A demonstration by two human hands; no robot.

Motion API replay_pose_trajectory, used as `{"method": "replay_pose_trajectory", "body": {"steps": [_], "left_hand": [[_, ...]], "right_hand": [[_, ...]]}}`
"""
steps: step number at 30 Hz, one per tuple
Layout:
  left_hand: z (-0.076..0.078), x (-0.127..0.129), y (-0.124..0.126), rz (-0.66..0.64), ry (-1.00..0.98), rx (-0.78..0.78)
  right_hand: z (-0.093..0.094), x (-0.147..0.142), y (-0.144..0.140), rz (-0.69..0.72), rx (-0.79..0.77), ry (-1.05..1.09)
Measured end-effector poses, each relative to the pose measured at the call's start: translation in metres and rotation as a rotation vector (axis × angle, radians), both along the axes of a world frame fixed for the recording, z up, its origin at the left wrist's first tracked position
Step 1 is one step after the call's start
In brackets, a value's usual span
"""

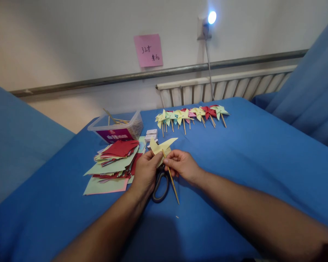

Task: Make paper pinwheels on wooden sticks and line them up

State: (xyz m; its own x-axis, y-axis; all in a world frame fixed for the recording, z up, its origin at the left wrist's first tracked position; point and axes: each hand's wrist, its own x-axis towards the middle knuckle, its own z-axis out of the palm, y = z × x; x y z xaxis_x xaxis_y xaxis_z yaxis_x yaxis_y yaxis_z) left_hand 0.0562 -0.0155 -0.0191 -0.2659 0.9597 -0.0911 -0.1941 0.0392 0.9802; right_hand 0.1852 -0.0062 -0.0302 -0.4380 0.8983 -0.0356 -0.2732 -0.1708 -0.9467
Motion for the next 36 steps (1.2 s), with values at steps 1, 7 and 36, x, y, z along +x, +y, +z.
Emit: {"method": "replay_pose_trajectory", "body": {"steps": [1, 7, 36], "left_hand": [[0.0006, 0.0002, -0.0006, 0.002, 0.003, -0.005], [0.0024, 0.0001, -0.0016, -0.011, 0.023, -0.016], [0.0027, -0.0002, -0.0038, 0.034, 0.252, 0.071]], "right_hand": [[0.0001, 0.0, 0.0001, 0.0, -0.001, 0.0], [-0.0003, -0.0003, 0.0007, -0.008, -0.007, -0.01], [-0.006, -0.0024, -0.001, 0.025, 0.017, 0.086]]}}
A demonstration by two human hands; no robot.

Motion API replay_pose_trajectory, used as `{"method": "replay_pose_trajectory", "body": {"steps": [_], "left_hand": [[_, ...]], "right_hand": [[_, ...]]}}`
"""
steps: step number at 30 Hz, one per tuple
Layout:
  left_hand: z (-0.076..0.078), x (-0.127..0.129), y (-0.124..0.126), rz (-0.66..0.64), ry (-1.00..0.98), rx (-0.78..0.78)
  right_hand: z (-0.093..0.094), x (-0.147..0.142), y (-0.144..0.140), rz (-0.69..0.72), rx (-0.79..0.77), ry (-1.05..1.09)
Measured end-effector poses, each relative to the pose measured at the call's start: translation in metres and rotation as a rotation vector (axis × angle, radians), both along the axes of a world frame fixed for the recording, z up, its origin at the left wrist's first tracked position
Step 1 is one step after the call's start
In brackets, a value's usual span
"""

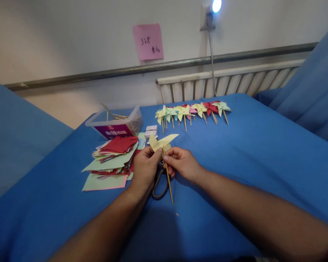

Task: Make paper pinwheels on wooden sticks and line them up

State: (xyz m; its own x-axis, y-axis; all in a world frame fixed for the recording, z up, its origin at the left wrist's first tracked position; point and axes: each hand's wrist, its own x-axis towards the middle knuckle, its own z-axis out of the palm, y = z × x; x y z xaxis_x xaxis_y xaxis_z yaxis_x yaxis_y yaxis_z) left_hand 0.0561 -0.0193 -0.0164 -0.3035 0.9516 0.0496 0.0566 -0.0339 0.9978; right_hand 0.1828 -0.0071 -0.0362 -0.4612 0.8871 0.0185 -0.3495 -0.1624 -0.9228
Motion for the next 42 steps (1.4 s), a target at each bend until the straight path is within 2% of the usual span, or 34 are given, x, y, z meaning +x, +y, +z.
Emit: {"method": "replay_pose_trajectory", "body": {"steps": [13, 42], "left_hand": [[-0.0034, -0.0004, -0.001, -0.006, 0.066, 0.003], [-0.0011, 0.0004, -0.0007, 0.02, 0.044, -0.024]], "right_hand": [[0.0023, 0.0004, 0.0, 0.002, -0.005, -0.045], [0.0026, 0.0006, 0.0, -0.01, -0.01, -0.059]]}}
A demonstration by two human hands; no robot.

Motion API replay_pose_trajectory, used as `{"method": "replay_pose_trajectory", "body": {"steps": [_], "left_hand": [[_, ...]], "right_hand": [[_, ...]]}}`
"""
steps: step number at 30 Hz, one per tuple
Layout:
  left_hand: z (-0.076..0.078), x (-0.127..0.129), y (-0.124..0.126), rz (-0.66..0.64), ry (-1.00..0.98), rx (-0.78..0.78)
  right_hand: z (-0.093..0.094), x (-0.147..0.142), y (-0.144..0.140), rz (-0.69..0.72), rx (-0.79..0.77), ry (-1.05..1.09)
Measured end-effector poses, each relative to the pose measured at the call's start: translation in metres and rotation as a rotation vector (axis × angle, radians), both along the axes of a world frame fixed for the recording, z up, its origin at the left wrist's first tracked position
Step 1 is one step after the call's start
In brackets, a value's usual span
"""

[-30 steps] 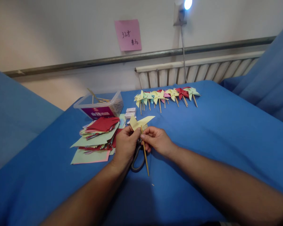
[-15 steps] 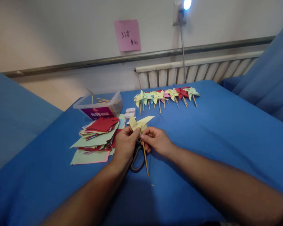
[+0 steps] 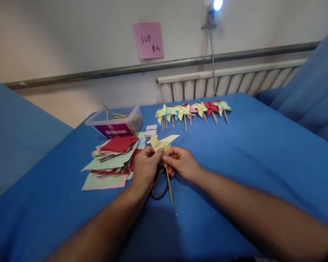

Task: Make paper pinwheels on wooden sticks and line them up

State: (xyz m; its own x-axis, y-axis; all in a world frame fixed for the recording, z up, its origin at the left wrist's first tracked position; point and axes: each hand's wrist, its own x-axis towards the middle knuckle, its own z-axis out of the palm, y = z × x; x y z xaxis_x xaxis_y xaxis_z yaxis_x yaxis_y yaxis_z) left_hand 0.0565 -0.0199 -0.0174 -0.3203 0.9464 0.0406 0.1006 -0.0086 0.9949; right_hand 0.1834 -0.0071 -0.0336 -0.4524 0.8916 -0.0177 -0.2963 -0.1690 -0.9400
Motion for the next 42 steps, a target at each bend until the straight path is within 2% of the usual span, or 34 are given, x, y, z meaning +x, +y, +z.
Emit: {"method": "replay_pose_trajectory", "body": {"steps": [13, 23, 42], "left_hand": [[0.0, -0.002, 0.0, -0.015, 0.004, -0.003], [0.011, 0.0, -0.004, 0.008, 0.096, 0.045], [0.011, 0.001, -0.005, 0.024, 0.173, 0.06]], "right_hand": [[0.0, 0.0, 0.0, 0.008, 0.004, 0.026], [-0.001, 0.0, -0.002, 0.054, -0.049, 0.102], [-0.003, 0.0, -0.001, 0.033, -0.012, 0.074]]}}
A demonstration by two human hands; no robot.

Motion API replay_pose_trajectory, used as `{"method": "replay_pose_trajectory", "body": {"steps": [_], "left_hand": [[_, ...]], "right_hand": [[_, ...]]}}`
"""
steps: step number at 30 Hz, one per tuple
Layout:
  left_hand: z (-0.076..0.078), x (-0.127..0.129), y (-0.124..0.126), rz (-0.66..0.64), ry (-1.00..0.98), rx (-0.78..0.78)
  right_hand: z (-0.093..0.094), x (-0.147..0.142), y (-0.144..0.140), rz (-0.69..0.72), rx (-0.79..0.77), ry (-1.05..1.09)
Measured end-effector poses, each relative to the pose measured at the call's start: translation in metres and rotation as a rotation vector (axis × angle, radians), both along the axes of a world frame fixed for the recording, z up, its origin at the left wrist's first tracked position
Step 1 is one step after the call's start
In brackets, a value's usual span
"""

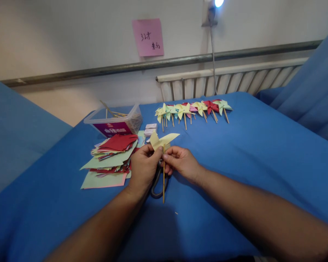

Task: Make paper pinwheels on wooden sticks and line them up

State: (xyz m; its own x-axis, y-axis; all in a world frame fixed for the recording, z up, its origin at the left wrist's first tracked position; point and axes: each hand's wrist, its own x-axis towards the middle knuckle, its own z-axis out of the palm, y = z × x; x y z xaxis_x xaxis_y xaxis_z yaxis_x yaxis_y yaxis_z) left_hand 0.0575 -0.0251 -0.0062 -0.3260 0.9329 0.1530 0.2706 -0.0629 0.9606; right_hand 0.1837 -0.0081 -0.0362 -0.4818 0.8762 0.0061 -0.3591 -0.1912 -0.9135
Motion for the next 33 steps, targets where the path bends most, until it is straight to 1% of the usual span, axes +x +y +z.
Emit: {"method": "replay_pose_trajectory", "body": {"steps": [9, 19, 33], "left_hand": [[0.0022, 0.0011, -0.0003, -0.003, 0.016, -0.007], [0.0005, 0.0005, 0.0, -0.004, 0.011, -0.011], [0.0004, 0.0006, 0.0, 0.006, 0.033, 0.008]], "right_hand": [[0.0, -0.0004, 0.0012, -0.011, 0.019, -0.021], [-0.0012, -0.0002, 0.0011, -0.007, 0.019, -0.008], [-0.0007, 0.0012, -0.0001, 0.025, 0.022, 0.024]]}}
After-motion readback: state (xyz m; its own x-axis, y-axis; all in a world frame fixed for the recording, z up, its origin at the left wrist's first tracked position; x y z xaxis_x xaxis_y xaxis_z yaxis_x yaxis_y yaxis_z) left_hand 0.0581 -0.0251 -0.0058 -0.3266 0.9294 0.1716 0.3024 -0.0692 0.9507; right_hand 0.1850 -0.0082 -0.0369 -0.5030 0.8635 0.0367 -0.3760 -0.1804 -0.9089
